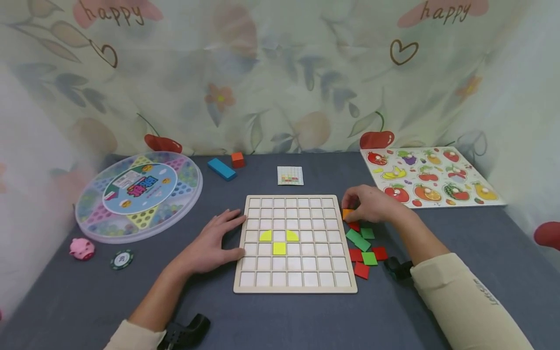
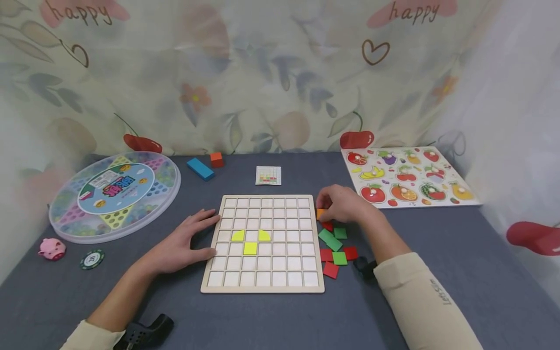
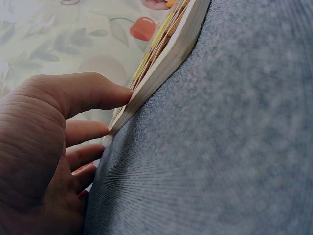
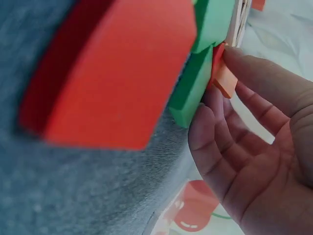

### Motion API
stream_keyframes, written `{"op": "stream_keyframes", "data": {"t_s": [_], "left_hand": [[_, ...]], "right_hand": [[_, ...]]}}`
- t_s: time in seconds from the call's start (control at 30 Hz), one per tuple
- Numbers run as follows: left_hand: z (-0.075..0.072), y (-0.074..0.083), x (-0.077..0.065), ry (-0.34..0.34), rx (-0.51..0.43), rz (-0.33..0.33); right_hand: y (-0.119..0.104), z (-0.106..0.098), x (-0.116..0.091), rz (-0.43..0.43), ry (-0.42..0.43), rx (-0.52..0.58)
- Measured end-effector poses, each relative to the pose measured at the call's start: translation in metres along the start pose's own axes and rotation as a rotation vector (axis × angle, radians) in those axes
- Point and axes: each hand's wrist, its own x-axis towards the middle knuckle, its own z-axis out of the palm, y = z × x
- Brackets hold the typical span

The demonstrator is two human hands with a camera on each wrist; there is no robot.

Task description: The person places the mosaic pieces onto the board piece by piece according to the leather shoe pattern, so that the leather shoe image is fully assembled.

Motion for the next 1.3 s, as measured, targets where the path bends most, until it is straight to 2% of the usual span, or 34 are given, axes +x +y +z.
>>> {"op": "stream_keyframes", "data": {"t_s": [0.2, 0.4, 0.6, 0.93, 1.3], "left_hand": [[0.0, 0.0, -0.001, 0.001, -0.008, 0.002], [-0.002, 0.001, -0.001, 0.002, -0.005, 0.008], [-0.003, 0.002, -0.001, -0.001, -0.01, 0.004], [-0.003, 0.001, -0.002, 0.0, -0.018, 0.01], [-0.003, 0.001, -0.001, 0.005, -0.016, 0.02]], "right_hand": [[-0.004, -0.007, -0.007, 0.01, 0.026, 0.142], [-0.015, -0.012, -0.008, -0.03, 0.053, 0.191], [-0.034, -0.007, -0.003, -0.068, 0.046, 0.247], [-0.075, 0.014, 0.011, -0.115, -0.065, 0.321], [-0.125, 0.045, 0.027, -0.213, -0.208, 0.234]]}}
